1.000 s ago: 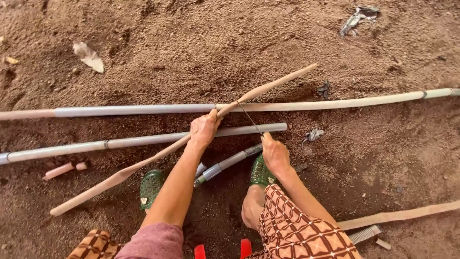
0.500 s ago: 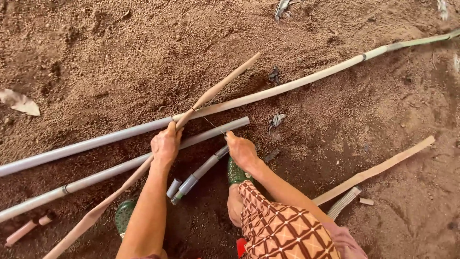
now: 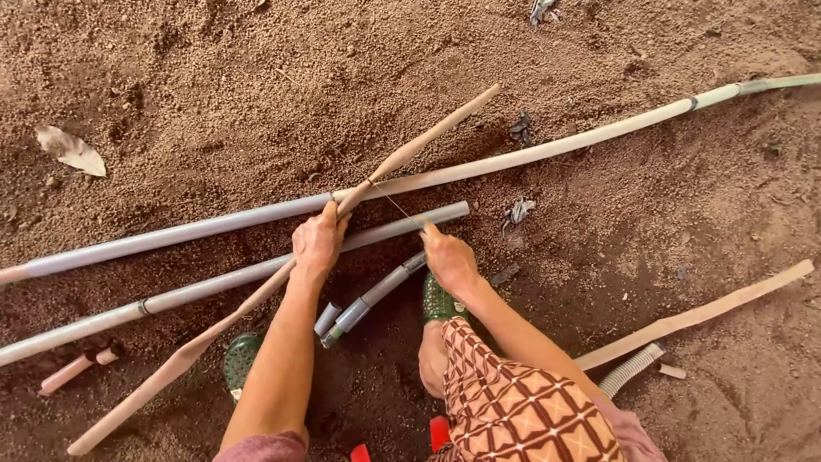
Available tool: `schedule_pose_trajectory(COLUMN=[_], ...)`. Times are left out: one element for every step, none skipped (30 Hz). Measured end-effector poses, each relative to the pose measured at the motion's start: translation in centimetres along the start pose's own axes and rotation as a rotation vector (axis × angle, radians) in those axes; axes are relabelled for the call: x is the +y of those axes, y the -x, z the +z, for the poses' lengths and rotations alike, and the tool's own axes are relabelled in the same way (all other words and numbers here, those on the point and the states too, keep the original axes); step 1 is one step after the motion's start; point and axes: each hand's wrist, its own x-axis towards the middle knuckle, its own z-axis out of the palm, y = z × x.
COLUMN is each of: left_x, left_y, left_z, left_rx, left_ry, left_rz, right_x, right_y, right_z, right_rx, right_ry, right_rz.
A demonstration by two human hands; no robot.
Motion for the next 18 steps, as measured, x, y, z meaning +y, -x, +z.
schedule_pose_trajectory(left_x=[0.0,-0.1,-0.1,0.8,1.9,3.1,3.0,2.9,2.7,1.7,0.7,-0.3,-0.4,-0.5,-0.7,0.2,1.0,1.8], left_y=[-0.3,-0.2,0.0,1.0,2.0,2.5,2.2,2.3,2.3,1.5,0.6,-0.3,-0.4,-0.6,-0.7,0.0,0.8,1.5], left_z=[0.0,0.3,0.6,-1.1,-2.8,-4.9,-4.9,-4.7,-4.4,-2.8,-1.2,0.4,0.5,0.6,0.8,-0.6,-1.9,-3.3], left_rx=[0.001,0.018,0.034,0.032,0.017,0.008,0.013,0.005,-0.003,-0.007,-0.003,0.003,0.000,-0.003,-0.006,-0.010,-0.020,-0.028], left_ry=[0.004,-0.004,-0.013,-0.012,0.032,0.070,0.066,0.061,0.055,0.053,0.026,-0.002,-0.003,0.000,0.004,0.009,0.036,0.063], left_rz=[-0.003,0.010,0.024,0.019,0.030,0.049,0.052,0.048,0.045,0.044,0.030,0.018,0.021,0.020,0.020,0.015,0.029,0.043], right_x=[1.1,2.1,3.3,3.1,3.1,3.0,2.5,2.0,1.5,1.0,0.6,0.1,0.5,0.8,1.1,1.8,2.4,3.1], right_y=[0.7,1.8,2.9,2.0,1.2,-0.1,-1.9,-3.3,-4.8,-4.6,-4.5,-4.4,-2.9,-1.7,-0.4,0.5,1.3,2.1], right_z=[0.6,1.4,2.1,2.5,2.8,2.9,3.3,3.8,4.4,3.9,3.3,2.7,2.2,1.6,1.1,1.7,2.3,2.8], right_rx=[-0.002,-0.016,-0.029,-0.034,-0.024,-0.003,0.003,-0.004,-0.010,-0.013,0.009,0.034,0.034,0.025,0.017,0.010,-0.011,-0.029], right_ry=[0.004,-0.011,-0.026,-0.026,-0.019,-0.016,-0.018,-0.080,-0.142,-0.145,-0.149,-0.152,-0.154,-0.158,-0.162,-0.158,-0.104,-0.049], right_rz=[-0.003,-0.023,-0.042,-0.045,-0.050,-0.054,-0.055,-0.050,-0.045,-0.043,-0.074,-0.104,-0.100,-0.081,-0.062,-0.063,-0.051,-0.039])
